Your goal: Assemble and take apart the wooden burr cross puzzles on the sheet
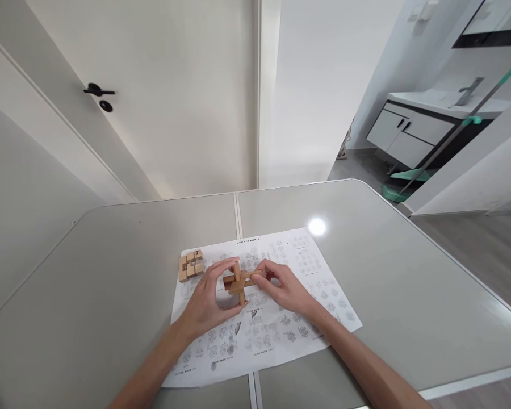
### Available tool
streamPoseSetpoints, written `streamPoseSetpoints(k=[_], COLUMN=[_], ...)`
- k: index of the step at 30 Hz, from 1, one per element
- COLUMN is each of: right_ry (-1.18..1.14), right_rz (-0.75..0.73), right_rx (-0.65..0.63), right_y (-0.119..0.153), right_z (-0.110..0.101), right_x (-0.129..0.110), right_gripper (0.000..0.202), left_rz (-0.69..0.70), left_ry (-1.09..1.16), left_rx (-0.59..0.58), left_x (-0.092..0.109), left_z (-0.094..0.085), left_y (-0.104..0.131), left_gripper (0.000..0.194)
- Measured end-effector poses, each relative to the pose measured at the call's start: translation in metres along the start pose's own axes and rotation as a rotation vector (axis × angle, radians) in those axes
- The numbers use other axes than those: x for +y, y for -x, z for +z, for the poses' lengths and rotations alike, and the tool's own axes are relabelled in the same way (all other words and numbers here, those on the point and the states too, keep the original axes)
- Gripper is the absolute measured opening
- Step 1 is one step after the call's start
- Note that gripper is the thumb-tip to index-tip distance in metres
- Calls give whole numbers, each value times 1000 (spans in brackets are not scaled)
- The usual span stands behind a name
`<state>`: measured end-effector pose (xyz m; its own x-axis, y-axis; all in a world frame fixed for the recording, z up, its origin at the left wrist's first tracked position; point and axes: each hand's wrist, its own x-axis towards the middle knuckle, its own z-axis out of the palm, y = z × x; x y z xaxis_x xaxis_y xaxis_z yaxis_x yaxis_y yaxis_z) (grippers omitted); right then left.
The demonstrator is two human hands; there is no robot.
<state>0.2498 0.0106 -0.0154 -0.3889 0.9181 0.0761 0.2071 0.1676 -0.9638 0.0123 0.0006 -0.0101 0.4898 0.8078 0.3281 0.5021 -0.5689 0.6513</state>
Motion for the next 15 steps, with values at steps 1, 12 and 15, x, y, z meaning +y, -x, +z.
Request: streamPoseSetpoints(k=[1,12,15], right_ry=[-3,63,86], right_rz=[-1,-57,-72], right_rx=[2,-9,-30], right_y=[0,2,2], right_z=[0,-3,-1], right_x=[1,-2,-4], right_gripper=[43,42,41], left_rz=[-35,-427,-417], left_ry=[41,385,456], left_rx=[3,-74,-36], left_x=[2,7,5], left_z=[0,-4,-6], left_y=[0,-3,-4], left_gripper=[95,95,84])
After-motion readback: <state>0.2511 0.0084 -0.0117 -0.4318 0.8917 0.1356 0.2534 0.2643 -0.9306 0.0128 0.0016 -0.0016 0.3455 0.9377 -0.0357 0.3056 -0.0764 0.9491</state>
